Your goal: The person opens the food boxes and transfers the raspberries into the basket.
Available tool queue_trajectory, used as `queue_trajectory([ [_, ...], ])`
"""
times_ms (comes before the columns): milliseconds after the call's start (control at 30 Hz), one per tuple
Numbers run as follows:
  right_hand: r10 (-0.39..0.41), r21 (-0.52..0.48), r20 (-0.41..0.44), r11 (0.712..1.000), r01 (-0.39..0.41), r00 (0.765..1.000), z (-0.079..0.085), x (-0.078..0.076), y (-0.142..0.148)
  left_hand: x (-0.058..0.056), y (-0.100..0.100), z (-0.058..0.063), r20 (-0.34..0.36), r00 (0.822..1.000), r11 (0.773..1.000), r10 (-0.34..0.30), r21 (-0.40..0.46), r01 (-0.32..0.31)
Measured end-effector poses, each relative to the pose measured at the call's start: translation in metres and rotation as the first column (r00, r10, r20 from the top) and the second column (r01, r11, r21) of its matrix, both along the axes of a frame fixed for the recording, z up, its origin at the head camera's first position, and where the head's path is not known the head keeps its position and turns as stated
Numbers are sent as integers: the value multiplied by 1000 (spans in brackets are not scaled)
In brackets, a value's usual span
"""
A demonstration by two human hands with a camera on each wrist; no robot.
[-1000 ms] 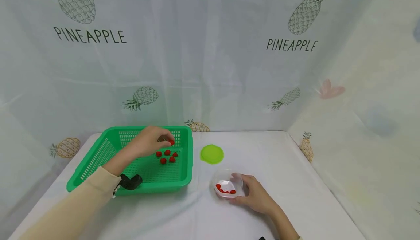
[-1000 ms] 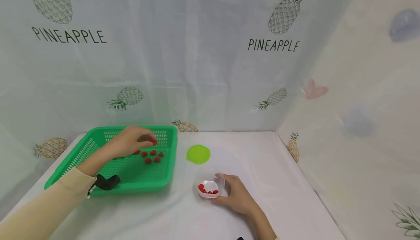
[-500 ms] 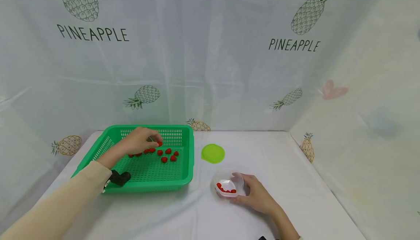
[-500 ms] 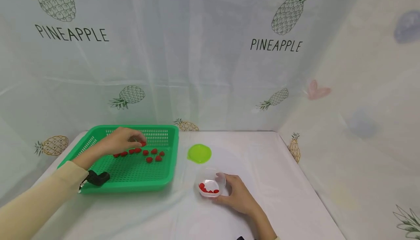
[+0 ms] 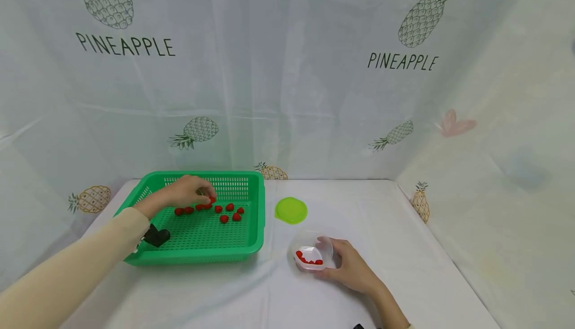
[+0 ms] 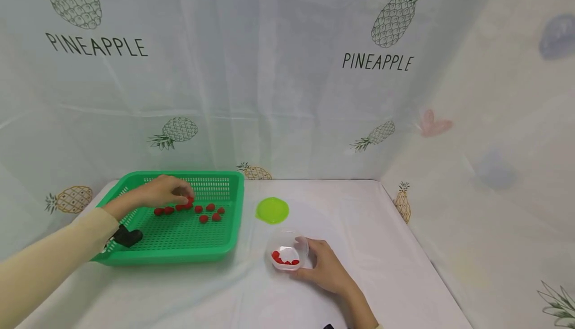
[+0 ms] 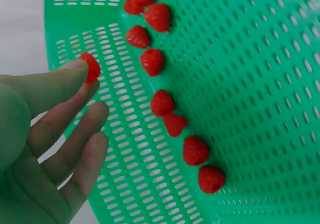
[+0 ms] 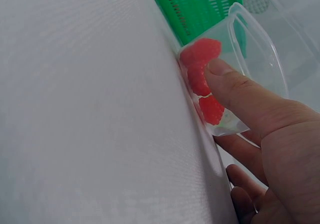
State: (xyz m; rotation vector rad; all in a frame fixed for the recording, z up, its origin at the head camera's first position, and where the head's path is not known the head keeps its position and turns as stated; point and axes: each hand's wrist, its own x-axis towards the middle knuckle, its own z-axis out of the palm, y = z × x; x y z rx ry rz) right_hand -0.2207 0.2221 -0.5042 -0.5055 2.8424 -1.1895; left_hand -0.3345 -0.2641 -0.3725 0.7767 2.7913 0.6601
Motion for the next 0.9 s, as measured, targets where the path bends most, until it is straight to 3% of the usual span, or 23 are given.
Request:
queue_trajectory([
  [300,6,-9,-4,1000,-7,1000,0,1,1,-8,-1,-6,92,991,994,-93,-51,98],
  [633,-4,-7,-6,1000,3,1000,1,2,3,-22,11,-19,118,987,984,-105,-134,120],
  [900,9,-9,-6,1000,-9,1000,0,0,1,-22,15,-29,129,987,976,-95,-184,118],
])
